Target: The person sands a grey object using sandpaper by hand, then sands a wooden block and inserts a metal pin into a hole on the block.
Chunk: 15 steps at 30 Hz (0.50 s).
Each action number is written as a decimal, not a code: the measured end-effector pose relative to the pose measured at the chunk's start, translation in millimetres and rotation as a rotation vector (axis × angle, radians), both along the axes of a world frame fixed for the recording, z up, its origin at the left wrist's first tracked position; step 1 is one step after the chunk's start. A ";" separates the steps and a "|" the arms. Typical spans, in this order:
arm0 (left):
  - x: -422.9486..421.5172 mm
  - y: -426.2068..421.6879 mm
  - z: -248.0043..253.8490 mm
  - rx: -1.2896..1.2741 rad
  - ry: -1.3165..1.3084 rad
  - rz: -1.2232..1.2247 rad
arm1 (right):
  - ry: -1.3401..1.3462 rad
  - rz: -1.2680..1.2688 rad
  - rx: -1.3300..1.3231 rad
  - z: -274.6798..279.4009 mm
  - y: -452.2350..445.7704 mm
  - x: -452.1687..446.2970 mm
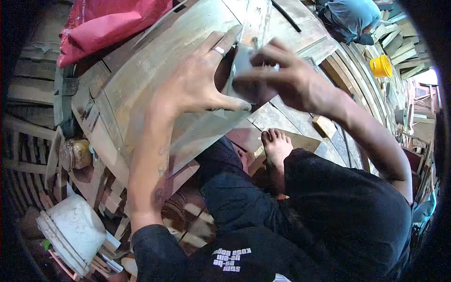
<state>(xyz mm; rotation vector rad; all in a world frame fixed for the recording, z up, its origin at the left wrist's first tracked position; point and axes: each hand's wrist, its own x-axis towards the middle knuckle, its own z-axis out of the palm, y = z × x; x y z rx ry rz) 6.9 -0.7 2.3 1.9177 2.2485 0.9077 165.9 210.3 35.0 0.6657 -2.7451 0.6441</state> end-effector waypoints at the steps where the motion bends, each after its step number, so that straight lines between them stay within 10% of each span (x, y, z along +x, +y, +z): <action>1: -1.1 0.9 0.5 -0.002 -0.001 0.000 | -0.025 0.066 -0.010 -0.7 -6.0 3.4; 15: -0.9 2.0 2.8 -0.011 -0.076 -0.035 | -0.081 -0.136 -0.059 -1.3 15.7 -5.9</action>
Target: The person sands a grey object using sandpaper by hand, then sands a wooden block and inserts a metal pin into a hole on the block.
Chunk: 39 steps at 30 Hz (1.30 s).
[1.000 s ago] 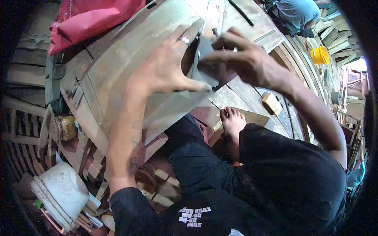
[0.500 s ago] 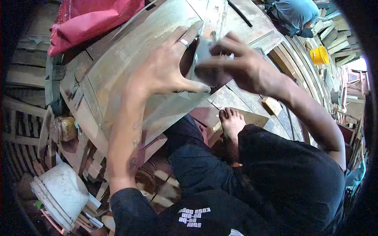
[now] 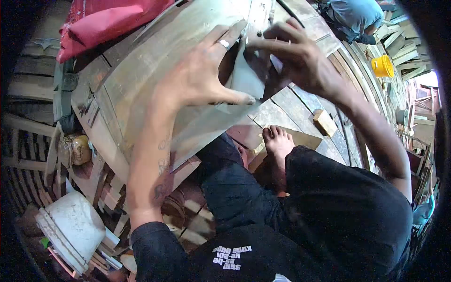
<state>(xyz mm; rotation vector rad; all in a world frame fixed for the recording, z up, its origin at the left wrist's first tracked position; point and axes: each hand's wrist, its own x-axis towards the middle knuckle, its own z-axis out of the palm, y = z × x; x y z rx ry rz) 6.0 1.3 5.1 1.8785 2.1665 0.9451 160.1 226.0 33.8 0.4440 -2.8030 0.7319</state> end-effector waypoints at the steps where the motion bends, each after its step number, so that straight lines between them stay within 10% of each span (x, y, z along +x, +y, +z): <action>1: 1.9 -0.1 0.1 0.046 -0.003 0.009 | 0.058 0.065 0.020 -4.1 -10.1 4.1; 26: -1.9 -1.2 -3.9 0.066 0.001 -0.033 | 0.101 -0.059 0.069 -10.8 5.6 15.4; 31: -1.7 -1.6 1.6 0.002 -0.058 -0.047 | -0.029 0.225 0.093 -6.8 -11.0 34.6; 39: -5.5 1.0 -6.6 0.109 -0.060 -0.105 | 0.205 -0.264 0.087 -0.8 46.9 12.4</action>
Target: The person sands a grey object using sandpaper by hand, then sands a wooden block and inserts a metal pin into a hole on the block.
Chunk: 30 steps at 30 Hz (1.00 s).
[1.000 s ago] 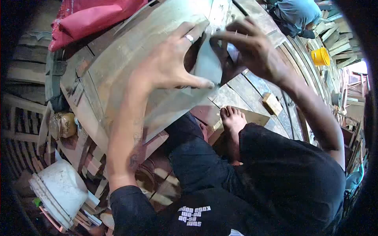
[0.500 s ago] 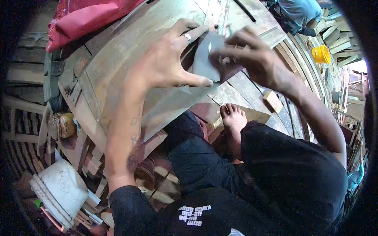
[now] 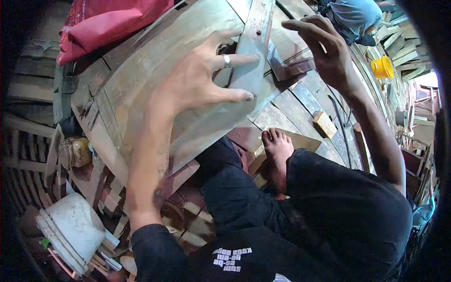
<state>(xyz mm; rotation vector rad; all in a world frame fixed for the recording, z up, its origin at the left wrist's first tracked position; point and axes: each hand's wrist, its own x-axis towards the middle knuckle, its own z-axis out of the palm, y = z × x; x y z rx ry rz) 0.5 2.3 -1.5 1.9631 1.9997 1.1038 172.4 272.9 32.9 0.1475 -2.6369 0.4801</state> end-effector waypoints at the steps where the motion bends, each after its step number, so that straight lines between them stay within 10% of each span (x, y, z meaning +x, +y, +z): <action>1: 0.1 0.8 -1.8 0.031 0.009 -0.012 | -0.006 0.005 -0.025 0.5 -2.6 0.4; 30: 1.5 3.5 -9.9 -0.040 0.082 0.076 | -0.081 0.129 -0.064 -21.3 -52.0 14.5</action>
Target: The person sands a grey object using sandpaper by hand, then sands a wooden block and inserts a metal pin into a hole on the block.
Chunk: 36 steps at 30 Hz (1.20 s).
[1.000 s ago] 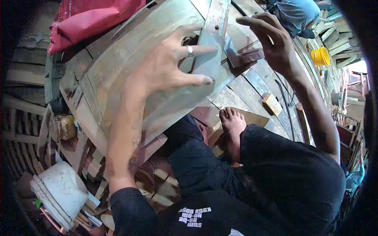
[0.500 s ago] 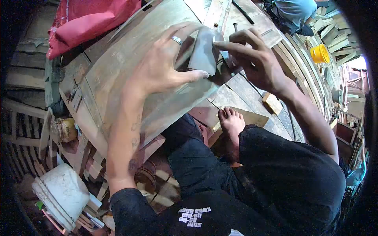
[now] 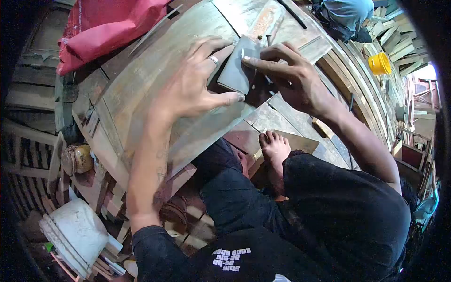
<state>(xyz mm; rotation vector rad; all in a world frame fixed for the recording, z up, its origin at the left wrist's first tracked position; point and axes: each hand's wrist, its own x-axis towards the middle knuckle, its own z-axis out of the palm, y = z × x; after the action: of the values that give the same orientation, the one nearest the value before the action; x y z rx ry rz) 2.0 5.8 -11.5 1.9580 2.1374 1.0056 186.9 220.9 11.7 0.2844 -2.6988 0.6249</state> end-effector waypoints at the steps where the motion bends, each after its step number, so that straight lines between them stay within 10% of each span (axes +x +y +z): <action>1: -0.1 -0.1 0.4 -0.008 -0.007 -0.005 | -0.004 0.004 -0.014 -0.8 0.7 -1.1; 7: 3.6 -1.0 4.8 -0.063 -0.113 0.027 | 0.022 0.020 -0.225 -9.0 -4.6 2.7; 9: 4.3 -0.8 4.3 -0.058 -0.134 0.050 | -0.164 0.022 -0.754 -10.8 -5.6 4.3; 10: 5.2 -0.5 7.6 -0.007 -0.154 0.042 | 0.006 0.013 -0.318 -10.1 -4.8 2.8; 36: 17.9 5.0 14.9 0.022 0.050 0.233 | 0.051 0.032 -0.148 0.1 -20.3 -4.4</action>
<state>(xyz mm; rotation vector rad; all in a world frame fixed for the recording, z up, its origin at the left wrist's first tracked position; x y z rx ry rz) 19.9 10.7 3.5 1.7915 2.4367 1.0265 182.5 200.7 11.8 0.3009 -2.5875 0.8111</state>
